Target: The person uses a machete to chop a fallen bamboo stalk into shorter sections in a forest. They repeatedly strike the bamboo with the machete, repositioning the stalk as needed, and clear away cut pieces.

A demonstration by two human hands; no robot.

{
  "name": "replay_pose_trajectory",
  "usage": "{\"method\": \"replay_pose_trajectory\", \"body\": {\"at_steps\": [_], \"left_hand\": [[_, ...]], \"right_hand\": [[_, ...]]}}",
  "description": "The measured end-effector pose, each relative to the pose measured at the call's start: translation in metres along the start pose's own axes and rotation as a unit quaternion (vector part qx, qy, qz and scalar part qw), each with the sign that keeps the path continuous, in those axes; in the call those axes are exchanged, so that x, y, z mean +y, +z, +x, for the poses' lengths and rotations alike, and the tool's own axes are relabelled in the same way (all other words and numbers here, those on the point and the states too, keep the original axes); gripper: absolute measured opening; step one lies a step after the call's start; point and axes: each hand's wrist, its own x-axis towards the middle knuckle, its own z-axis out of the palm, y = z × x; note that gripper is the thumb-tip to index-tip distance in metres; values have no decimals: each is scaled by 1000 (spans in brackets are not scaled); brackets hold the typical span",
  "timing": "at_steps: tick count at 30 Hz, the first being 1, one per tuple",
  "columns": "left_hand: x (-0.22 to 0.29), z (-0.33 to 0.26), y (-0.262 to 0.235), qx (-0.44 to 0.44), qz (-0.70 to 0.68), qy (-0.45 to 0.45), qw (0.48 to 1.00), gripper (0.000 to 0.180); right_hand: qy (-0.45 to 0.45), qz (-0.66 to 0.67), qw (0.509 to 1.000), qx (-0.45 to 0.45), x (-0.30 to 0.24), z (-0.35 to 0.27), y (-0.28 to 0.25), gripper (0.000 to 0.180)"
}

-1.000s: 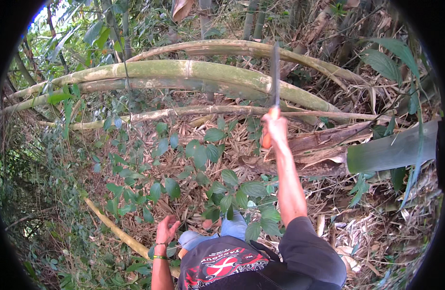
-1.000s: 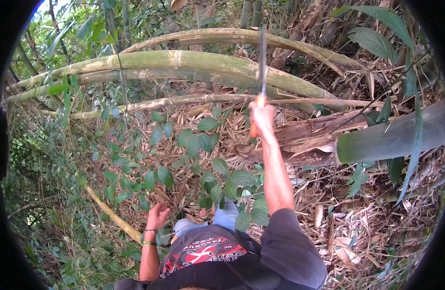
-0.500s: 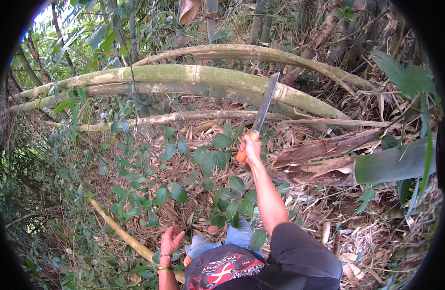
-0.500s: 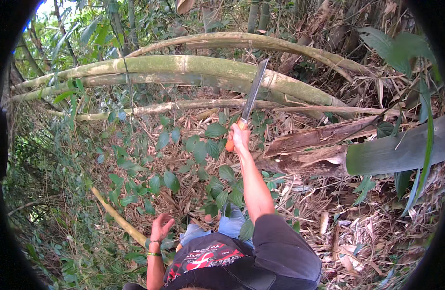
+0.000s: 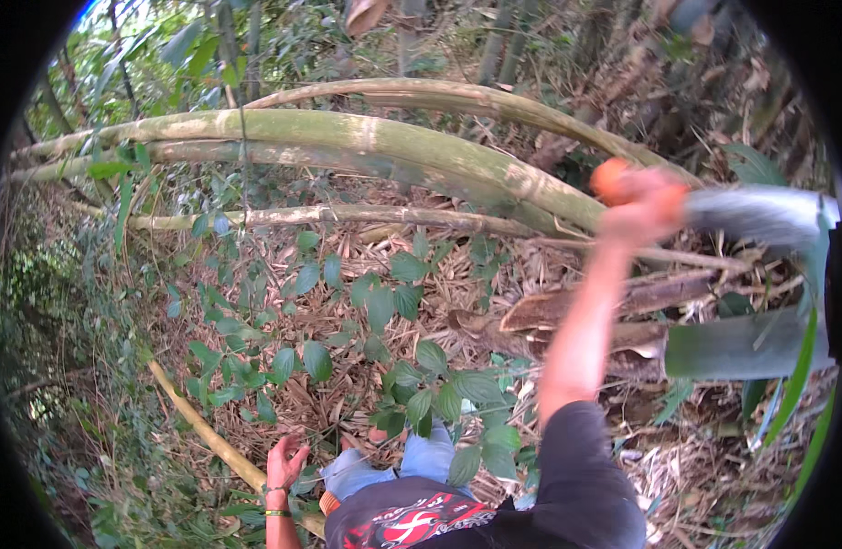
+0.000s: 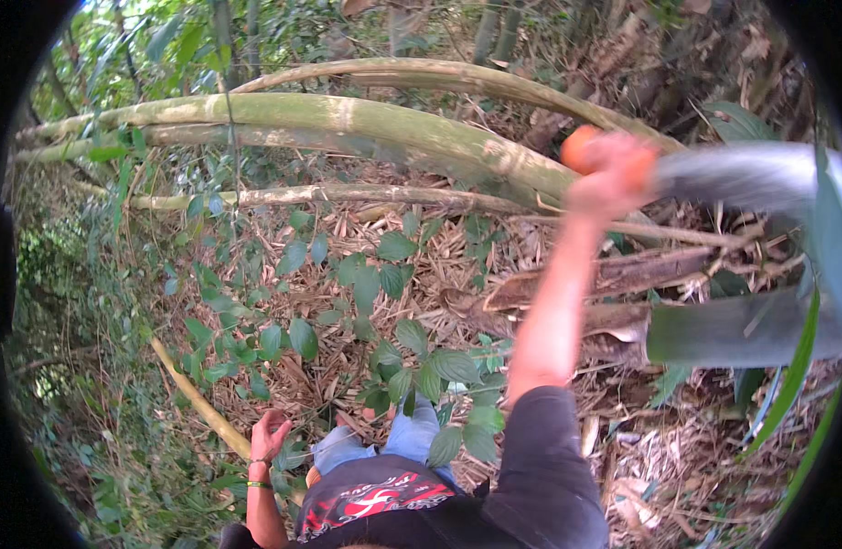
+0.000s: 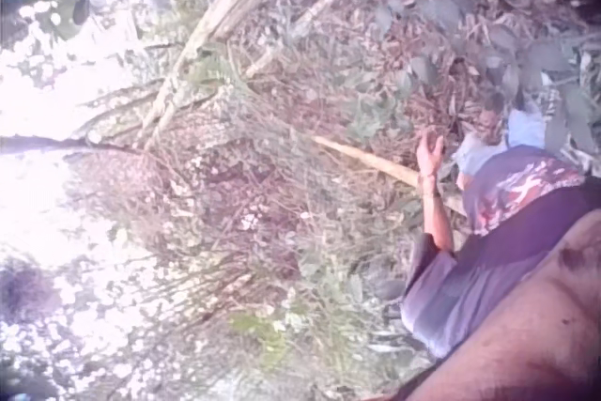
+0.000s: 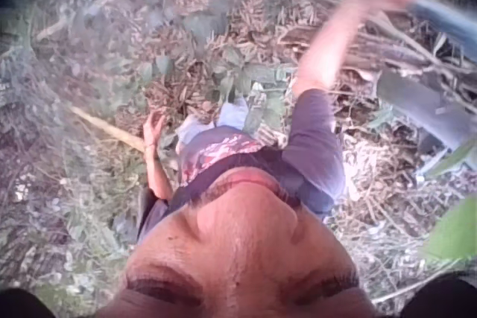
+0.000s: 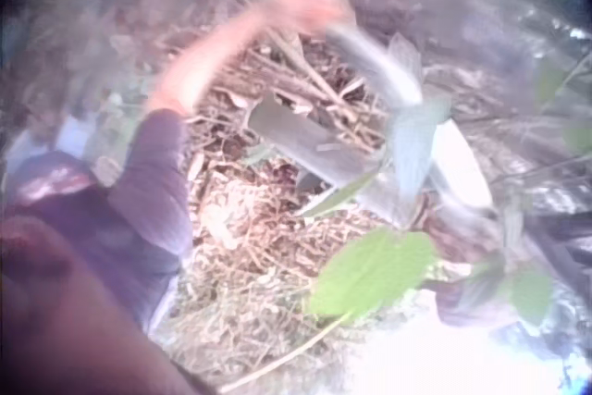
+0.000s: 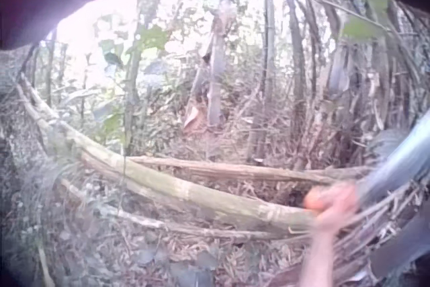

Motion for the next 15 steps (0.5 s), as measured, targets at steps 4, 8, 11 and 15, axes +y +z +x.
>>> {"method": "replay_pose_trajectory", "body": {"at_steps": [4, 8, 11, 15], "left_hand": [[27, 18, 22, -72, 63, 96, 991, 49], [72, 25, 28, -71, -29, 53, 996, 51], [80, 42, 31, -87, 15, 107, 990, 49], [82, 35, 12, -78, -4, 72, 994, 51]], "right_hand": [[602, 129, 787, 43, 170, -230, -45, 10], [593, -72, 801, -26, 100, -190, -16, 8], [419, -199, 885, -39, 59, -118, -42, 11], [181, -118, 976, 13, -52, 28, 6, 15]]}}
